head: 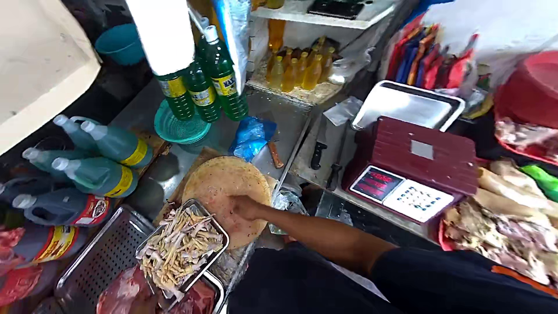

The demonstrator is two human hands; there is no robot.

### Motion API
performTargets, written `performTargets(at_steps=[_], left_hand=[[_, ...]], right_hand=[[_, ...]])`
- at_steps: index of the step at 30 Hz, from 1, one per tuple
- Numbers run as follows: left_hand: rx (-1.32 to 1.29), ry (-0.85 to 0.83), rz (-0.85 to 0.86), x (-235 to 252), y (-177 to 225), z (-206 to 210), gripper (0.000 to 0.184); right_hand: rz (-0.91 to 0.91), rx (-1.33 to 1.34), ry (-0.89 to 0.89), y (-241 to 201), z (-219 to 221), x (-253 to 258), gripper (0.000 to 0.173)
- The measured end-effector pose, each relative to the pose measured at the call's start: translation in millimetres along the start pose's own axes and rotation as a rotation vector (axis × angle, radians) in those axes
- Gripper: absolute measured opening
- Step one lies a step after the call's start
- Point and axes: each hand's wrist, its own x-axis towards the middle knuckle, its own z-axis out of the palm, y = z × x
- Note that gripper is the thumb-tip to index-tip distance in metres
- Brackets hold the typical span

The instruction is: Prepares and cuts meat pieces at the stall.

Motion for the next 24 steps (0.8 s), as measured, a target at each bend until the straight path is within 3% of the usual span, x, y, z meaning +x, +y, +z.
performTargets(at_steps=[4, 8, 10, 12, 13, 15, 16, 18, 21, 24], left_hand=[[0.022, 0.143, -0.075, -19, 18, 19, 0.033], [0.015, 0.191, -0.122, -37, 32, 33, 0.032], [-0.065, 0.175, -0.134, -48, 34, 44, 0.030], [-0.081, 0.194, -0.150, -55, 39, 57, 0.032], [-0.065, 0.206, -0.162, -56, 42, 62, 0.033], [-0.027, 0.219, -0.214, -61, 44, 64, 0.032], [0.001, 0.220, -0.243, -63, 45, 64, 0.031], [0.028, 0.227, -0.268, -62, 45, 66, 0.029], [-0.006, 0.188, -0.267, -60, 40, 63, 0.027], [-0.061, 0.151, -0.233, -59, 37, 61, 0.027]], right_hand=[[-0.009, -0.117, 0.085, -14, -80, 26, 0.049], [-0.173, -0.367, 0.327, -57, -127, 107, 0.045], [-0.267, -0.466, 0.395, -72, -139, 161, 0.065], [-0.215, -0.529, 0.395, -88, -149, 208, 0.085], [-0.158, -0.531, 0.395, -92, -152, 226, 0.084], [-0.067, -0.485, 0.419, -98, -146, 251, 0.054], [-0.040, -0.445, 0.441, -104, -139, 256, 0.042], [-0.072, -0.359, 0.510, -118, -127, 254, 0.034], [-0.182, -0.218, 0.590, -140, -98, 216, 0.035], [-0.159, -0.094, 0.638, -151, -81, 169, 0.037]])
